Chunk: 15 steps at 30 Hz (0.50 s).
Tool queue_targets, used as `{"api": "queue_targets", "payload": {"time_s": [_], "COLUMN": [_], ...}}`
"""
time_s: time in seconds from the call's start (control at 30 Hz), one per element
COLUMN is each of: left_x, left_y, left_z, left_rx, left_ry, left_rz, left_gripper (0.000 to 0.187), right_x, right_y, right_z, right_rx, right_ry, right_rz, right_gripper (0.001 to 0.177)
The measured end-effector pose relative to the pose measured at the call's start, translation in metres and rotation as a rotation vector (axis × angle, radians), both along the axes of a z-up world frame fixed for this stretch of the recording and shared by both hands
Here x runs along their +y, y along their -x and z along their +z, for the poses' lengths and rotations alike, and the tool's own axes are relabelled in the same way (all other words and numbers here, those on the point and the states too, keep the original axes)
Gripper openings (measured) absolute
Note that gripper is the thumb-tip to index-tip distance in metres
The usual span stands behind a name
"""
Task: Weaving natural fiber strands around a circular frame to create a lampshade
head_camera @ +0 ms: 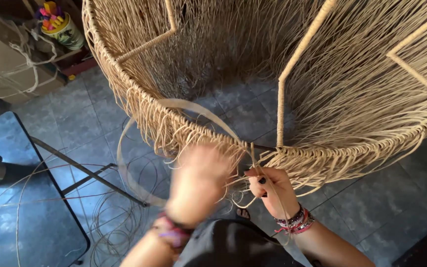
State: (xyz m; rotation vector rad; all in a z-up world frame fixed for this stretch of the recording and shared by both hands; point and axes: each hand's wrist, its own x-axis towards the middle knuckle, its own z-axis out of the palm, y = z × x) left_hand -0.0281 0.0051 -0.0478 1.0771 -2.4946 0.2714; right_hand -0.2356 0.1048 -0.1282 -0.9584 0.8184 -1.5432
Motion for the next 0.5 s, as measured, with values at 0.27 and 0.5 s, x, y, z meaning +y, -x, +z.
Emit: {"api": "queue_targets", "payload": {"time_s": [0.27,0.5], "left_x": [-0.008,-0.019], "left_y": [0.024,0.008], "left_z": [0.026,0.029], "left_rx": [0.351,0.291], "left_ry": [-0.026,0.190], "left_rz": [-0.376,-0.358], "left_gripper": [0.018,0.016], "right_x": [-0.005,-0.001], "right_y": [-0.004,-0.002], "right_z": [-0.017,-0.021], "right_rx": [-0.143,-0.149], "right_ry": [0.073,0.118], "right_rz": [-0.063,-0.099], "right_gripper": [0.029,0.029]}}
